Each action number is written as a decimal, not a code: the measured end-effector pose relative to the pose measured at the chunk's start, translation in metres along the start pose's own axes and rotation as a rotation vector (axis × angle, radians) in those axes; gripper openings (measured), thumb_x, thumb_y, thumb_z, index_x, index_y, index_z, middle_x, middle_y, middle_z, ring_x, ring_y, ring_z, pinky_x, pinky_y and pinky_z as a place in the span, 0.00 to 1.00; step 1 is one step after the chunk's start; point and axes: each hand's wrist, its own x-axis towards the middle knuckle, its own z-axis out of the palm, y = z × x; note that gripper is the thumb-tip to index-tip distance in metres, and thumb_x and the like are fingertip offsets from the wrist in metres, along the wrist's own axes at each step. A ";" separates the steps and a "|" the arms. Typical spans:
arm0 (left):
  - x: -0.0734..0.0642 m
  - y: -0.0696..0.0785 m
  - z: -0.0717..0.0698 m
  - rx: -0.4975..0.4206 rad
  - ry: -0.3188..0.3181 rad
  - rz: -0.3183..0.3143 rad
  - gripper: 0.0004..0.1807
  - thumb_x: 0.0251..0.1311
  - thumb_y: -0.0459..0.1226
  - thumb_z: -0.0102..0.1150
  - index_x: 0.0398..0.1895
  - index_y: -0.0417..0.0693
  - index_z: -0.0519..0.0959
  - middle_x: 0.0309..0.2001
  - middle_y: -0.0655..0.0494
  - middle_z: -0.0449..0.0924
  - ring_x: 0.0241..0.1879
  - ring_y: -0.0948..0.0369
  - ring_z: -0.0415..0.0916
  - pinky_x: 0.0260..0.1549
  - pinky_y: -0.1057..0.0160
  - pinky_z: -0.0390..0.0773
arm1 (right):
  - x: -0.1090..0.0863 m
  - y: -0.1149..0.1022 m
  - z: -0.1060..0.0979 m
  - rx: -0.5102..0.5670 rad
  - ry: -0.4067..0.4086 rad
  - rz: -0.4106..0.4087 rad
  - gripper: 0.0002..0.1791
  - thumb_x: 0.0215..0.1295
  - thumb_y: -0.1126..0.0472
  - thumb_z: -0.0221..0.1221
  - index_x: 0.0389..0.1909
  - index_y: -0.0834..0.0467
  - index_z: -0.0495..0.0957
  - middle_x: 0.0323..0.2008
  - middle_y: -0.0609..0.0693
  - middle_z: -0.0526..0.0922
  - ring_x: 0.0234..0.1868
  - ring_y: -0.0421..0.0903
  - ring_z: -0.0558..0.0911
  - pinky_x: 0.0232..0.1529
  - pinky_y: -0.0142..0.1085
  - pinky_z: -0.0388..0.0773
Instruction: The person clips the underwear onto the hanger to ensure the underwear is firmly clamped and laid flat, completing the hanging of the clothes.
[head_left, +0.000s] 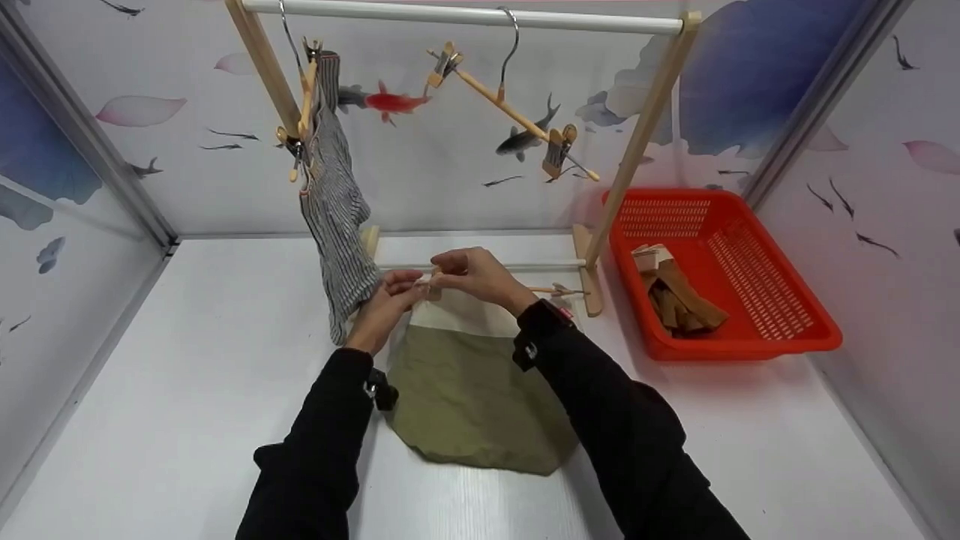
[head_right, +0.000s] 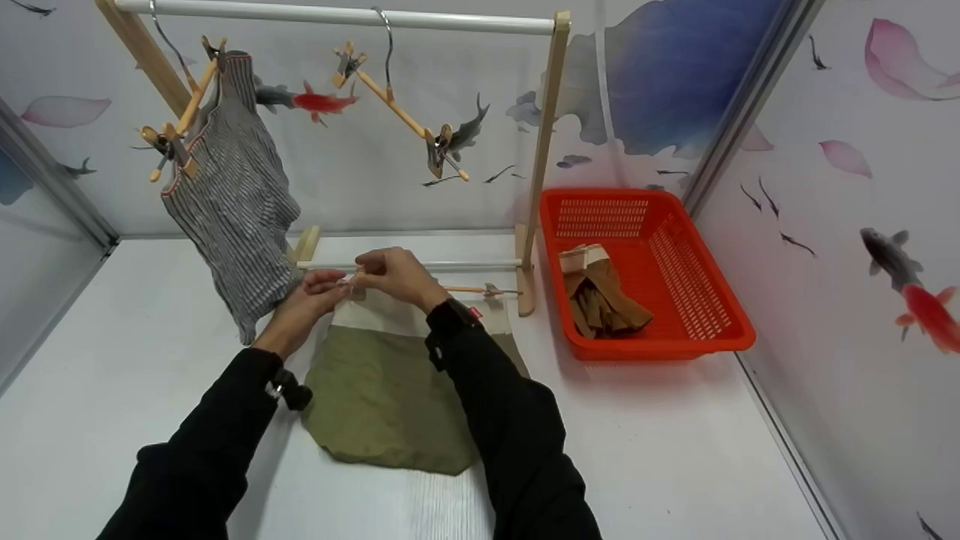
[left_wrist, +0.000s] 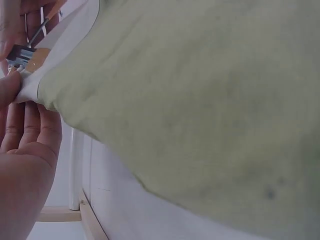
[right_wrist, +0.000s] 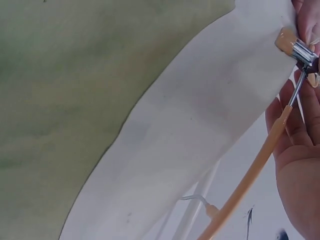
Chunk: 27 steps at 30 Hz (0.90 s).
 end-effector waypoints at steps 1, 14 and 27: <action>0.001 0.000 0.000 0.002 0.000 0.000 0.18 0.70 0.34 0.61 0.60 0.37 0.75 0.48 0.49 0.80 0.49 0.58 0.76 0.50 0.61 0.74 | 0.000 0.000 0.000 -0.008 -0.002 0.004 0.26 0.74 0.55 0.59 0.68 0.62 0.73 0.56 0.56 0.81 0.55 0.46 0.80 0.56 0.34 0.74; 0.008 0.001 0.000 0.086 0.005 -0.022 0.16 0.72 0.31 0.56 0.59 0.34 0.74 0.53 0.44 0.76 0.54 0.55 0.73 0.55 0.58 0.72 | -0.006 0.001 0.000 -0.183 -0.008 0.020 0.24 0.77 0.62 0.56 0.69 0.66 0.71 0.64 0.61 0.77 0.61 0.55 0.79 0.63 0.42 0.72; 0.009 -0.010 0.002 0.206 0.059 -0.036 0.14 0.64 0.27 0.57 0.52 0.34 0.78 0.45 0.46 0.81 0.42 0.56 0.78 0.38 0.63 0.76 | -0.015 -0.004 0.018 -0.378 -0.095 -0.054 0.21 0.78 0.64 0.54 0.68 0.64 0.72 0.64 0.59 0.77 0.65 0.53 0.75 0.65 0.42 0.71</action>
